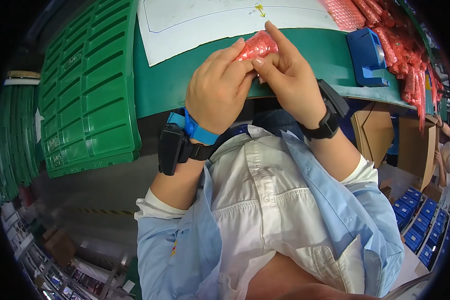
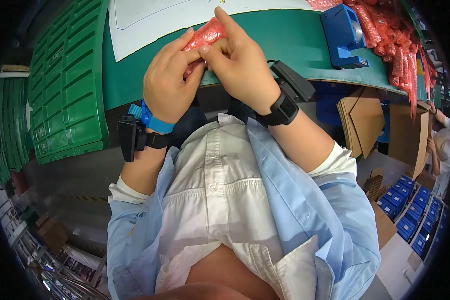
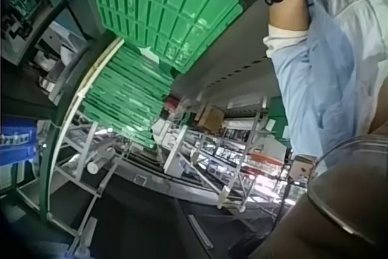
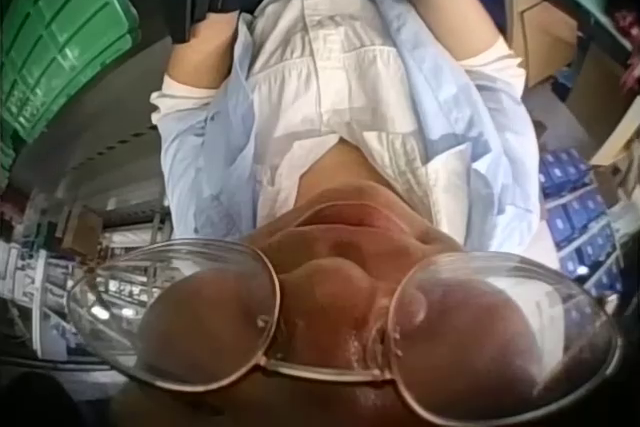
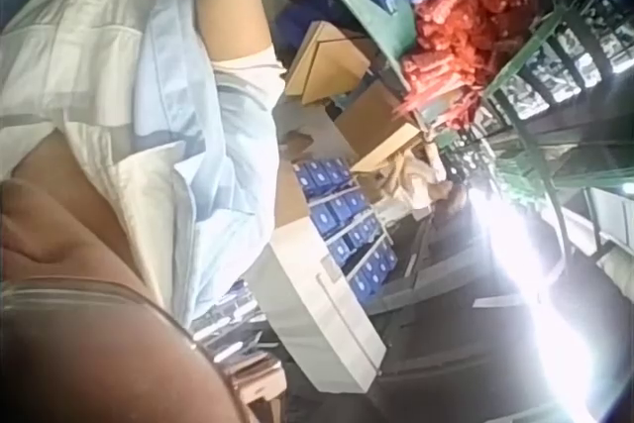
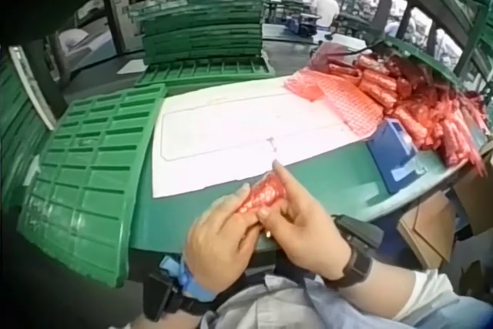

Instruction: Wrapping small electronic components in bubble wrap and securing them.

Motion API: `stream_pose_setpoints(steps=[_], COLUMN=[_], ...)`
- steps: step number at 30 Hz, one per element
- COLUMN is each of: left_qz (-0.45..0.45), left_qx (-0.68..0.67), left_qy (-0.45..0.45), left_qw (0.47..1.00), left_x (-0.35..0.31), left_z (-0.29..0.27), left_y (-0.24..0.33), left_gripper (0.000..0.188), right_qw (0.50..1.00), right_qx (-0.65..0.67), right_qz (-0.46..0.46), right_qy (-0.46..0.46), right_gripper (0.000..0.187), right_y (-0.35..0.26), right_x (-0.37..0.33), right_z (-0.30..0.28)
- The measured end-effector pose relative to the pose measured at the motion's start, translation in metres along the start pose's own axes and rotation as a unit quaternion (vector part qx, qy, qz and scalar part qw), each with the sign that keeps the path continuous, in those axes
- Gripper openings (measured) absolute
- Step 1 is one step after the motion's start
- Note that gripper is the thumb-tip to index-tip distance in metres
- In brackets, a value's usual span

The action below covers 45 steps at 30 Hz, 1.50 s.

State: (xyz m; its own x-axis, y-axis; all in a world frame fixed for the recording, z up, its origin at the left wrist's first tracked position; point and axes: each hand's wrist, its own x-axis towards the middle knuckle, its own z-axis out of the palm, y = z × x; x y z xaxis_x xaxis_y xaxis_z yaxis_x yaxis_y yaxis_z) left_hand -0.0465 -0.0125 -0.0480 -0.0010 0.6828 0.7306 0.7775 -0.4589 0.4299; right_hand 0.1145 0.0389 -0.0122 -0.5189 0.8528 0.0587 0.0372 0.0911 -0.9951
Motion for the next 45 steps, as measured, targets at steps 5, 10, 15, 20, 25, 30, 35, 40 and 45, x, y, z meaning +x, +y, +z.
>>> stream_pose_setpoints(steps=[5,10,15,20,25,30,35,40,45], left_qz=[0.015,-0.008,0.035,0.003,-0.050,-0.066,-0.077,-0.116,-0.127], left_qx=[0.002,-0.018,0.032,0.031,-0.001,-0.013,-0.023,0.071,0.145], left_qy=[-0.001,0.003,-0.010,-0.028,-0.053,-0.072,-0.074,-0.099,-0.139], left_qw=[1.000,1.000,0.999,0.999,0.997,0.995,0.994,0.986,0.971], left_x=[0.001,0.000,0.002,0.002,0.006,0.009,0.010,0.018,0.027], left_z=[0.003,0.002,0.000,-0.001,-0.005,-0.008,-0.007,-0.009,-0.014], left_y=[0.000,0.000,0.001,0.003,0.006,0.005,0.002,0.009,0.017], left_gripper=[0.024,0.025,0.036,0.048,0.047,0.049,0.052,0.049,0.046], right_qw=[0.999,0.989,0.992,0.994,0.981,0.946,0.903,0.859,0.898], right_qx=[-0.029,-0.146,-0.120,-0.107,-0.182,-0.308,-0.414,-0.476,-0.391], right_qz=[0.030,0.007,0.037,0.013,-0.055,-0.091,-0.100,-0.176,-0.199], right_qy=[-0.002,0.003,0.031,0.021,0.036,0.040,0.047,0.063,0.040], right_gripper=[0.067,0.064,0.064,0.066,0.067,0.067,0.070,0.074,0.071], right_y=[0.001,-0.002,-0.002,0.005,0.008,0.006,0.005,0.018,0.020], right_x=[0.002,0.002,0.003,-0.001,-0.005,0.000,0.006,0.006,0.002], right_z=[-0.003,-0.001,0.001,-0.002,0.004,0.003,-0.005,-0.011,-0.020])
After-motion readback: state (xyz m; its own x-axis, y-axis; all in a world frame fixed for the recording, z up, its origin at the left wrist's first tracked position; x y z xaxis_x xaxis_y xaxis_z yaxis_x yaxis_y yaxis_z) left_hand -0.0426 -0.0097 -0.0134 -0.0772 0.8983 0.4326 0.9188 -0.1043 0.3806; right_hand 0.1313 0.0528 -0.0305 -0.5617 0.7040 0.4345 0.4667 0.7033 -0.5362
